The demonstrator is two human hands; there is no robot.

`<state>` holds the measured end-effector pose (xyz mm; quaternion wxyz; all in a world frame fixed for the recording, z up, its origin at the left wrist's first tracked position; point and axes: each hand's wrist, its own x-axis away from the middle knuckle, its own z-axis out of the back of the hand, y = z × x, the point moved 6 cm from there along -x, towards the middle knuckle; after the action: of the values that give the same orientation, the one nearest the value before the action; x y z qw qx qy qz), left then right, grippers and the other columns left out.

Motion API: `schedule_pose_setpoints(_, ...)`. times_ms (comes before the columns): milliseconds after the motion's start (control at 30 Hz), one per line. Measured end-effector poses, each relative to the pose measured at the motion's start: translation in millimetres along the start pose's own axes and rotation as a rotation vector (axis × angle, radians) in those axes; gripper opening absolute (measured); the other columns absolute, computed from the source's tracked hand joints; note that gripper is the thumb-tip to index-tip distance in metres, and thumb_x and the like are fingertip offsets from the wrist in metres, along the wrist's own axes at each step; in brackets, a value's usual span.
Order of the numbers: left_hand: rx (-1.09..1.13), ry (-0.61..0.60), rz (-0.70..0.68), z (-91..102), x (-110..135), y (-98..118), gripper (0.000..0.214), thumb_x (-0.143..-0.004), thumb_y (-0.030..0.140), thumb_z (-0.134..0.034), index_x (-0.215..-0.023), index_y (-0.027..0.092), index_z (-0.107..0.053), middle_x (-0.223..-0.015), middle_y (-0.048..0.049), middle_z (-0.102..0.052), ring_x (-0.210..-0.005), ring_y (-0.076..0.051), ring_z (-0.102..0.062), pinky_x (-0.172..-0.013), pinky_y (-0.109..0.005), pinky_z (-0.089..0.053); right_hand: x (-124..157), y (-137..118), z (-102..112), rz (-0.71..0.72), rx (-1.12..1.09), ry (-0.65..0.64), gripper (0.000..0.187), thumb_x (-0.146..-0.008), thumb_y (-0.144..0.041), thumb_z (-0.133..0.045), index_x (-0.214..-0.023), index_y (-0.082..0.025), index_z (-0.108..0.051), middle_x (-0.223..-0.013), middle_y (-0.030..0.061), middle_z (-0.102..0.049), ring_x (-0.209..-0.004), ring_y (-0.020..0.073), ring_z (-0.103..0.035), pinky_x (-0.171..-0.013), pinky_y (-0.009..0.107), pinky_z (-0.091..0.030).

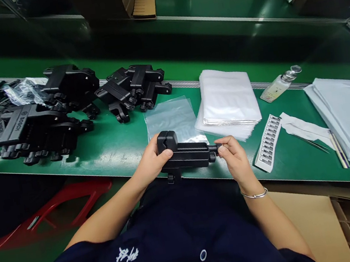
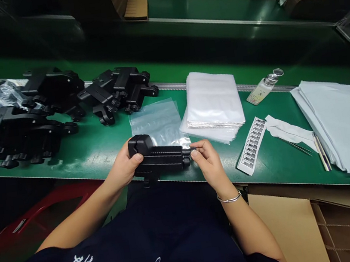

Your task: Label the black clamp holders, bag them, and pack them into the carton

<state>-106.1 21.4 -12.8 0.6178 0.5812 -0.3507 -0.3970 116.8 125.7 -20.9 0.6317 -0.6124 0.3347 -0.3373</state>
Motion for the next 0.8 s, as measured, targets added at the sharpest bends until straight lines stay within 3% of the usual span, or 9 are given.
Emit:
schedule_pose_setpoints(333,-0.008,-0.006,-0.035,-2.5,0,9,0.064,-0.071,0.069,-0.070,-0.108,0.019,-0.059,-0.098,-0.0067,-0.063,-0.087,-0.022,-0.060,-0.074,-0.032,-0.049,5,-8,7,0.121,0.091,0.016,0.028,-0.089,-0.047,-0.064,-0.107,-0.025,-0.063,-0.090,0.0012,-0.060,-0.074,0.0139,-0.055,-0.067,0.028,-0.045)
schedule_pose_setpoints(500,-0.164,-0.030,-0.081,-3.4,5,16,0.069,-0.067,0.066,-0.076,-0.115,0.020,-0.057,-0.098,-0.0055,-0.063,-0.086,-0.022,-0.061,-0.072,-0.032,-0.049,-5,4,2,-0.117,-0.135,-0.053,0.043,-0.083,-0.062,-0.065,-0.091,-0.020,-0.061,-0.060,-0.0041,-0.051,-0.056,0.0126,-0.050,-0.055,0.026,-0.041)
schedule_pose_setpoints(600,-0.152,-0.016,-0.059,-4.5,3,16,0.068,-0.067,0.066,-0.075,-0.114,0.020,-0.057,-0.097,-0.0055,-0.064,-0.085,-0.022,-0.061,-0.072,-0.031,-0.049,-8,6,0,-0.173,-0.181,-0.086,0.045,-0.083,-0.064,-0.063,-0.090,-0.020,-0.059,-0.056,-0.0051,-0.048,-0.054,0.0131,-0.050,-0.055,0.027,-0.042)
schedule_pose_setpoints(800,0.024,0.044,0.065,-5.9,-6,13,0.060,-0.070,0.065,-0.073,-0.103,0.017,-0.061,-0.094,-0.0055,-0.064,-0.086,-0.021,-0.061,-0.071,-0.029,-0.049,-1,-15,7,0.149,0.244,-0.006,0.037,-0.093,-0.052,-0.054,-0.116,-0.024,-0.058,-0.091,0.0040,-0.062,-0.084,0.0196,-0.060,-0.077,0.035,-0.048)
